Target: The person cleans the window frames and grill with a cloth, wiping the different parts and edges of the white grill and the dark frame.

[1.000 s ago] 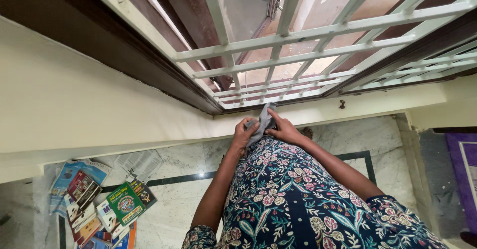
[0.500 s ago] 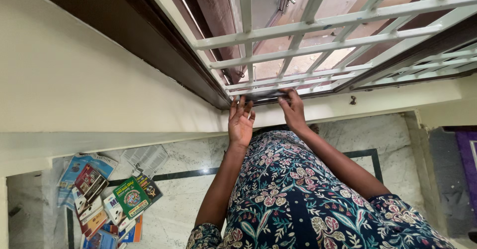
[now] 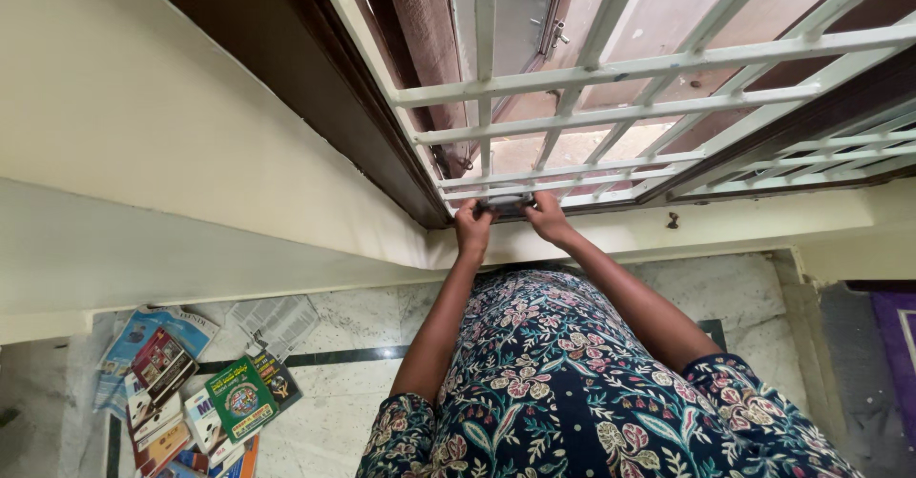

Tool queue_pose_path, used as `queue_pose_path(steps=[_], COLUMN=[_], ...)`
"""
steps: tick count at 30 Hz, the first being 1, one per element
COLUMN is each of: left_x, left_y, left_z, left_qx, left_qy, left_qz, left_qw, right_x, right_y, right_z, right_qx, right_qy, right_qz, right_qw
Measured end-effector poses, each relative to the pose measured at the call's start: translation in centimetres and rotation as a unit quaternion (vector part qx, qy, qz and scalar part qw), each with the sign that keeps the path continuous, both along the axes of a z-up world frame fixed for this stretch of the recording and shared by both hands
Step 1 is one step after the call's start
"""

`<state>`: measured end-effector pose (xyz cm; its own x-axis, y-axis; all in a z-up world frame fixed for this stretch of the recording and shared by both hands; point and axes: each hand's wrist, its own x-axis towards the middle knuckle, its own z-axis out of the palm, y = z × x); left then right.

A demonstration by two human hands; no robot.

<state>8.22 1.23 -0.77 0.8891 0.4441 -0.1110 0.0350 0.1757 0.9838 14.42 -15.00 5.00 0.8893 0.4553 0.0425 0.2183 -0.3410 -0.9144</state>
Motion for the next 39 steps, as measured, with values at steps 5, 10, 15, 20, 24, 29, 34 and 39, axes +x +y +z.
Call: queue_pose_path(steps=[5, 10, 15, 20, 24, 29, 34, 39], left_x=[0.2, -0.3, 0.1, -1.9, -5.6, -9.4, -10.3, -11.2], left_y=[0.8, 0.7, 1.6, 0.0, 0.0, 1.3, 3.5, 3.0], left_z=[2.0, 3.4, 3.1, 2.3, 2.7, 4.8, 4.5, 3.1], left_qx=[0.028, 0.020, 0.113, 0.246, 0.275, 0.500, 0.642, 0.669], left_qy=[-0.043, -0.092, 0.044, -0.060, 0.025, 0.128, 0.197, 0.193], left_qz=[-0.026, 0.009, -0.055, 0.036, 0.047, -0.084, -0.129, -0.146], left_qw=[0.998, 0.996, 0.991, 0.967, 0.960, 0.852, 0.730, 0.703], right_x=[0.4, 0.4, 0.7, -0.7, -4.3, -6.1, -6.4, -6.4], right_y=[0.0, -1.6, -1.2, -1.0, -3.7, -2.3, 4.1, 8.0], right_z=[-0.3, -2.2, -2.6, -2.3, -3.1, -2.2, -2.5, -3.6], right_qx=[0.006, 0.192, -0.042, -0.016, -0.072, -0.137, -0.237, -0.251], right_qy=[0.021, 0.099, -0.075, -0.199, -0.174, -0.279, -0.384, -0.485], right_qz=[-0.020, 0.012, -0.004, -0.048, -0.088, 0.058, 0.293, 0.312], right_qw=[1.000, 0.976, 0.996, 0.979, 0.978, 0.949, 0.843, 0.777])
